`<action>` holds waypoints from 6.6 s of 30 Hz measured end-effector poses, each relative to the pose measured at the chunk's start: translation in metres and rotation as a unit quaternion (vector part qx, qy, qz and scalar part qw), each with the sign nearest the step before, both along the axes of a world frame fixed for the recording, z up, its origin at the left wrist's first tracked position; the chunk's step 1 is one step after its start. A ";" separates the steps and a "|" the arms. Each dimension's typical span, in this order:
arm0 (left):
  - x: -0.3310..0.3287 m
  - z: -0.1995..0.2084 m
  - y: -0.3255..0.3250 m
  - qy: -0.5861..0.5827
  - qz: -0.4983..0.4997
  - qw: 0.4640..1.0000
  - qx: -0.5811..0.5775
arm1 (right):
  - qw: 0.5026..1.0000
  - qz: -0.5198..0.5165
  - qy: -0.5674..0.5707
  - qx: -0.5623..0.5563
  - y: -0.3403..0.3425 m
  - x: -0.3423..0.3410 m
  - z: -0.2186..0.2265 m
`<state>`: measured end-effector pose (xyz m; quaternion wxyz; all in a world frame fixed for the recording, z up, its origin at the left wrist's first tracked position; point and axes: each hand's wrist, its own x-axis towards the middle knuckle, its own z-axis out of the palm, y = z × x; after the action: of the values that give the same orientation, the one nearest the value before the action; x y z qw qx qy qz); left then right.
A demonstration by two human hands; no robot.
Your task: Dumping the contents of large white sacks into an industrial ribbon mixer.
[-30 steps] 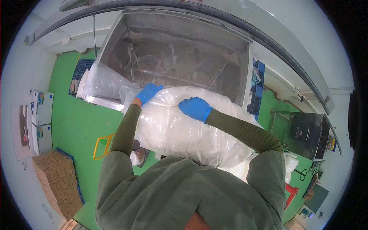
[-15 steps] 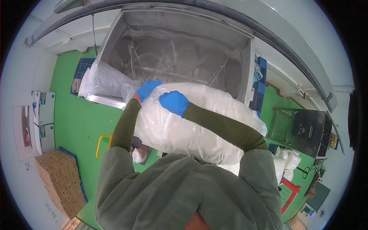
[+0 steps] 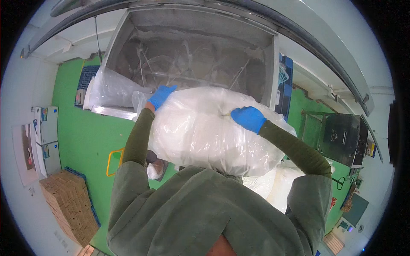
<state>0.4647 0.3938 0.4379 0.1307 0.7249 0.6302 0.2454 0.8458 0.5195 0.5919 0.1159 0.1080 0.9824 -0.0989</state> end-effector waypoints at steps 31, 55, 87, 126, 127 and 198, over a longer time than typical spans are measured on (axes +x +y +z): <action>-0.032 -0.061 0.012 -0.040 0.029 0.994 -0.102 | 0.994 -0.028 -0.014 0.102 0.027 0.114 0.021; 0.011 0.009 0.024 -0.320 0.171 0.913 -0.185 | 0.865 -0.449 0.227 0.001 -0.025 0.110 0.080; -0.008 -0.044 0.062 -0.008 -0.022 0.992 -0.123 | 0.833 -0.408 0.319 -0.194 -0.146 0.020 0.029; -0.042 -0.081 -0.056 -0.085 0.387 0.869 -0.297 | 0.622 -0.644 0.339 -0.289 -0.146 0.143 0.099; -0.017 -0.055 -0.053 -0.026 0.349 0.894 -0.279 | 0.612 -0.659 0.344 -0.270 -0.130 0.144 0.091; -0.077 -0.039 -0.114 -0.539 0.277 0.722 -0.333 | 0.654 -0.614 0.387 -0.213 -0.100 0.212 -0.165</action>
<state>0.3880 0.2797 0.3985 0.6076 0.1733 0.6674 0.3942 1.0581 0.4199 0.4271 -0.3422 0.6111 0.5995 -0.3873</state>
